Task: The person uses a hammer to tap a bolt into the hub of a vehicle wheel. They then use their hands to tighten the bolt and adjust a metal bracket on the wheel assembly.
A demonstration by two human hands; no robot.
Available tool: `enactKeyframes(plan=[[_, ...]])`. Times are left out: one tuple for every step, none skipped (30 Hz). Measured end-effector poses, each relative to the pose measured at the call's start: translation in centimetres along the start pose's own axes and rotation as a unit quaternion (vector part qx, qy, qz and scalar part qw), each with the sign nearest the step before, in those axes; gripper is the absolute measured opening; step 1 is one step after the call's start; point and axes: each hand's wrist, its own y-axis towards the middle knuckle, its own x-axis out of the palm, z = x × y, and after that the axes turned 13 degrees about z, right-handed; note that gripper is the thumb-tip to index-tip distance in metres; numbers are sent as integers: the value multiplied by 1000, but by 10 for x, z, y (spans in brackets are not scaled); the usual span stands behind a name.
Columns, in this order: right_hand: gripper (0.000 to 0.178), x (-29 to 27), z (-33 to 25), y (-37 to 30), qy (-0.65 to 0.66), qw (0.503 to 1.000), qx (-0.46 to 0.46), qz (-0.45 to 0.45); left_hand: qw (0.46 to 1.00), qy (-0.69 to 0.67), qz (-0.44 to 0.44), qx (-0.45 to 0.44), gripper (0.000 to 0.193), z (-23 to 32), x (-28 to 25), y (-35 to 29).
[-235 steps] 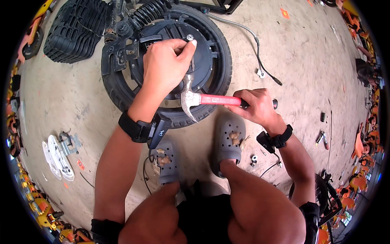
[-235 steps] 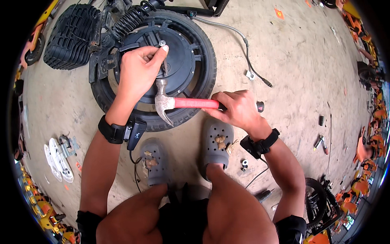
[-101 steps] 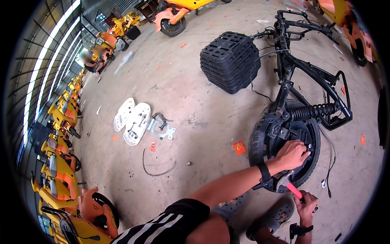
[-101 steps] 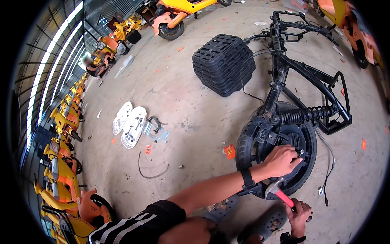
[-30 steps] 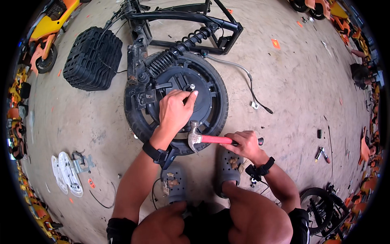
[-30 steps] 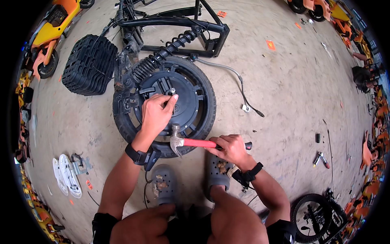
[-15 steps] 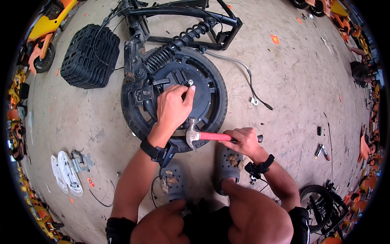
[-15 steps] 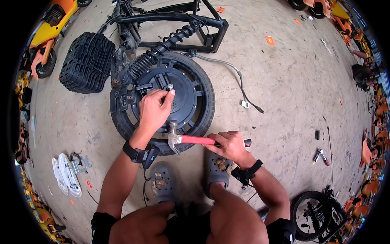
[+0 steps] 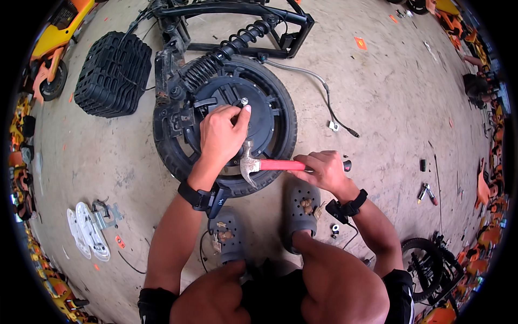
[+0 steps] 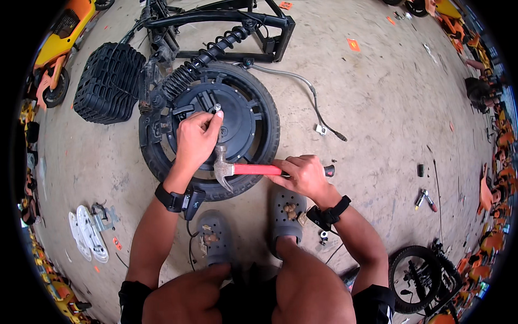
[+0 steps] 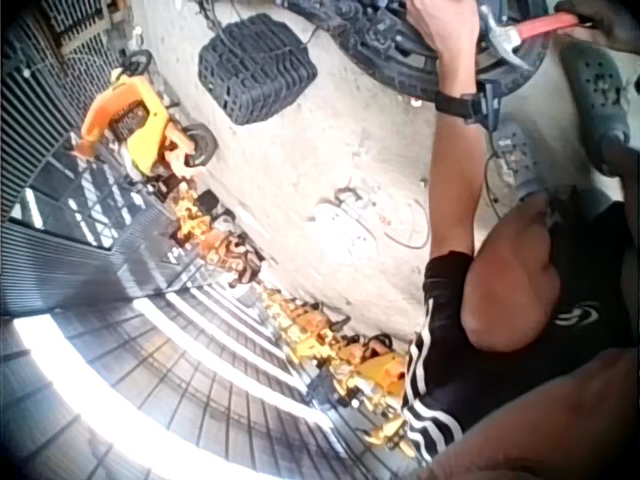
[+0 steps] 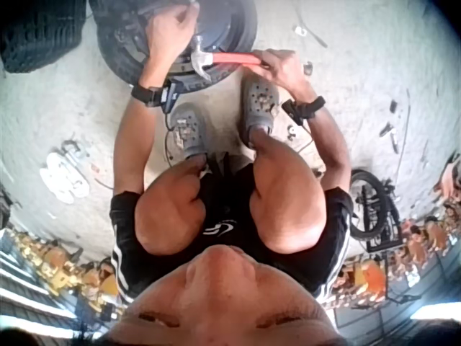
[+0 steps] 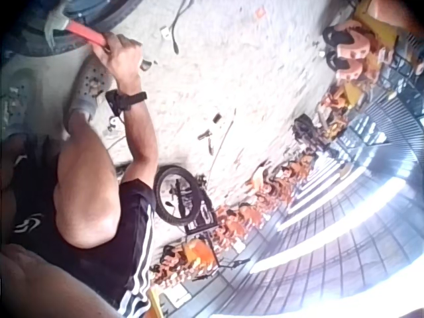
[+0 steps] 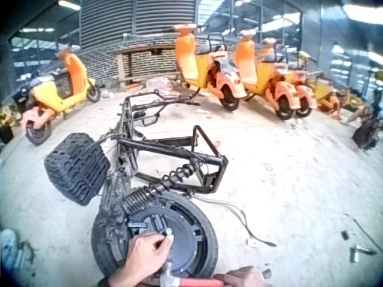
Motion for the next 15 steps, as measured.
enactKeyframes(plan=[[25, 0, 1, 3, -5, 1000, -8, 0, 1000, 1, -1, -4, 35, 0, 0, -1], [26, 0, 1, 4, -10, 1000, -16, 1, 1000, 2, -3, -8, 35, 1, 1, -2], [26, -1, -1, 4, -6, 1000, -12, -10, 1000, 3, -2, -11, 35, 1, 0, 0], [26, -3, -4, 2, -2, 1000, -8, -21, 1000, 5, -2, -14, 35, 2, 0, 1], [26, -4, -6, 2, 1, 999, -3, -33, 1000, 6, -3, -18, 35, 2, 0, 0], [27, -4, -5, 2, 4, 999, -3, -32, 1000, 6, -5, -22, 35, 2, 1, -1], [27, -4, -4, 2, 7, 999, -2, -32, 1000, 12, -6, -12, 35, 1, 1, -1], [27, -3, -3, 2, 10, 999, -1, -32, 1000, 13, -3, -7, 35, 0, 1, 0], [27, 1, 1, 3, 16, 1000, 13, -10, 1000, 12, -2, -2, 35, -1, 1, 1], [27, 1, 0, 0, 13, 1000, 14, -18, 1000, 12, -1, 2, 35, -1, 1, 1], [27, 0, -3, -3, 10, 999, 15, -26, 1000, 5, -3, -8, 35, -1, 2, 0], [27, 0, -6, -3, 8, 999, 13, -32, 1000, 1, -1, -16, 35, 1, 1, -1], [27, 0, -8, -2, 18, 999, -1, -33, 1000, -3, 0, -24, 35, 2, 0, -1], [28, 1, -7, 0, 19, 999, -1, -27, 1000, -1, 1, -20, 35, 2, -2, 1], [28, 2, -6, -1, 17, 1000, 2, -23, 1000, -3, 0, -18, 35, 2, -1, 0]])
